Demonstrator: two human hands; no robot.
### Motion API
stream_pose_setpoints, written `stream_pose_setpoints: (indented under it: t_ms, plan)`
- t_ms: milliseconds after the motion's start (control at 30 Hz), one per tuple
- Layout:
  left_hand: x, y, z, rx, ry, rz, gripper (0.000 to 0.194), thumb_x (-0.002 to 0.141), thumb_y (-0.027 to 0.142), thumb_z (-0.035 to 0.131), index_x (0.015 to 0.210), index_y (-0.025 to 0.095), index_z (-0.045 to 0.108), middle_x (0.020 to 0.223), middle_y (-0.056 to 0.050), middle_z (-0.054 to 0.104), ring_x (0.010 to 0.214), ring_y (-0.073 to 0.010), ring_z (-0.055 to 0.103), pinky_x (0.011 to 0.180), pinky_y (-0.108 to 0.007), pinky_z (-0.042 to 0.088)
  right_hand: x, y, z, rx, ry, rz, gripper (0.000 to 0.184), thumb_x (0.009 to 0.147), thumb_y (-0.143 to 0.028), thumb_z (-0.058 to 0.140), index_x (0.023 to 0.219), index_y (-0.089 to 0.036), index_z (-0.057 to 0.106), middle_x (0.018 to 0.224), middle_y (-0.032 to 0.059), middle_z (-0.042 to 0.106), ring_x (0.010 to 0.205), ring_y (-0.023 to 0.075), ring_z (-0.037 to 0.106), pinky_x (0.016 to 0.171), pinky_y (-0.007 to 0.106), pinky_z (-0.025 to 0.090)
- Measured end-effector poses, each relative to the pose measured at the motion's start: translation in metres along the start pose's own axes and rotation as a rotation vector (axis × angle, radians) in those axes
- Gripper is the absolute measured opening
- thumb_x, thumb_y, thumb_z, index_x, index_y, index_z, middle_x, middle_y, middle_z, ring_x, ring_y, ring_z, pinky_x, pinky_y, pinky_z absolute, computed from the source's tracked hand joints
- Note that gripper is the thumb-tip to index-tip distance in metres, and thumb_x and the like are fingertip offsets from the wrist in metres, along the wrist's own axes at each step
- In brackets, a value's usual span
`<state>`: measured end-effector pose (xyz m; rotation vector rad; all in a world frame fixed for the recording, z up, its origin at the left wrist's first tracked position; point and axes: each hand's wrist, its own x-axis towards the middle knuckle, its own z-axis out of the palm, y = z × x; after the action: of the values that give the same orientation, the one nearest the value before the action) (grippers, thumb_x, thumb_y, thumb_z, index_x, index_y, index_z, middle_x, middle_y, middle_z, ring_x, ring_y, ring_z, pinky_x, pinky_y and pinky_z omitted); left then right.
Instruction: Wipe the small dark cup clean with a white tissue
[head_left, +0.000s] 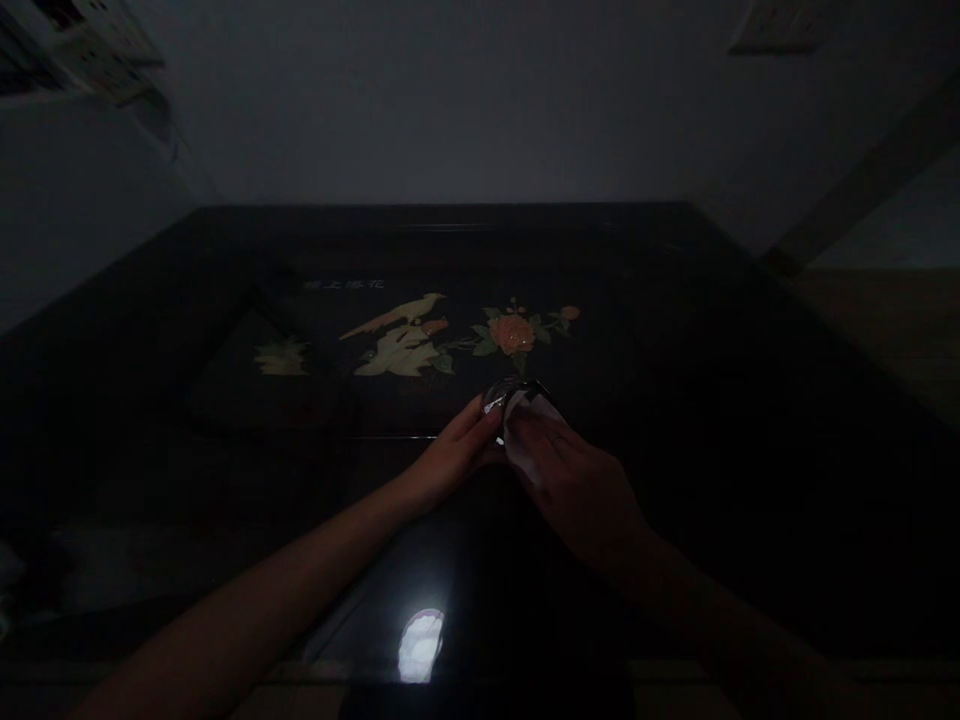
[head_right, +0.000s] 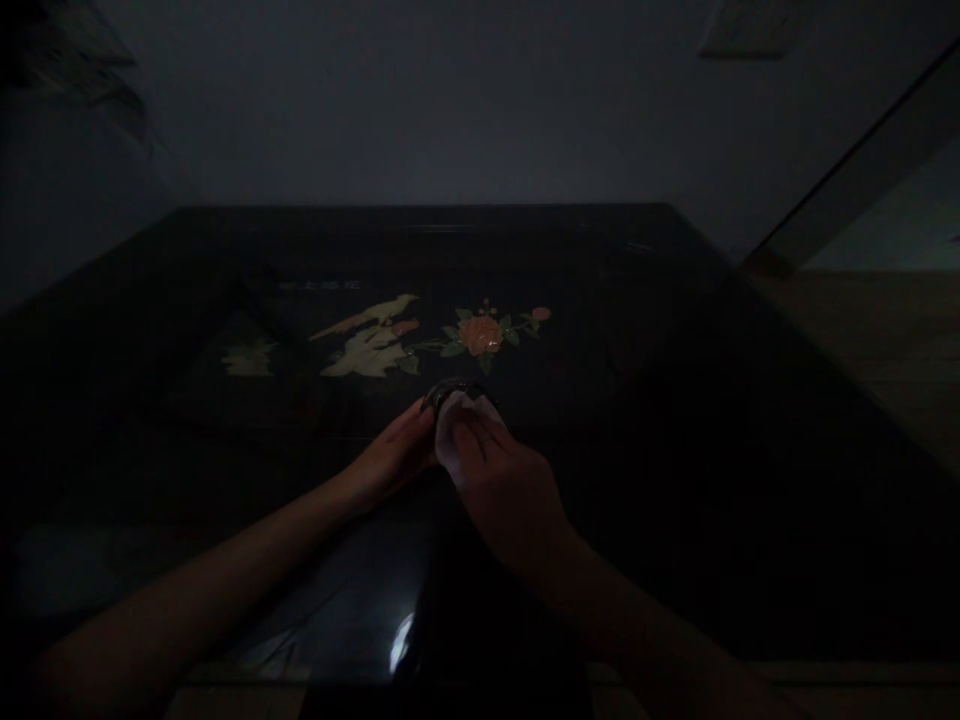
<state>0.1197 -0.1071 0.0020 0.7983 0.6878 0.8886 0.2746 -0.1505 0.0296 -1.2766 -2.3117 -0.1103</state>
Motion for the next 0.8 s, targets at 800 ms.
stream_pose_setpoints:
  t_ms: [800]
  plan:
    - [0.002,-0.003,-0.002,-0.013,-0.021,0.004,0.043,0.078,0.041,0.067,0.117,0.023,0.057,0.118,-0.006,0.061,0.107,-0.0221,0.057,0.088,-0.031,0.046,-0.004,0.004,0.013,0.241,-0.112,-0.001,0.043,0.092,-0.026,0.044,0.13,-0.005,0.046,0.132,0.0207,0.055,0.131,0.0269,0.043,0.103,0.046,0.045]
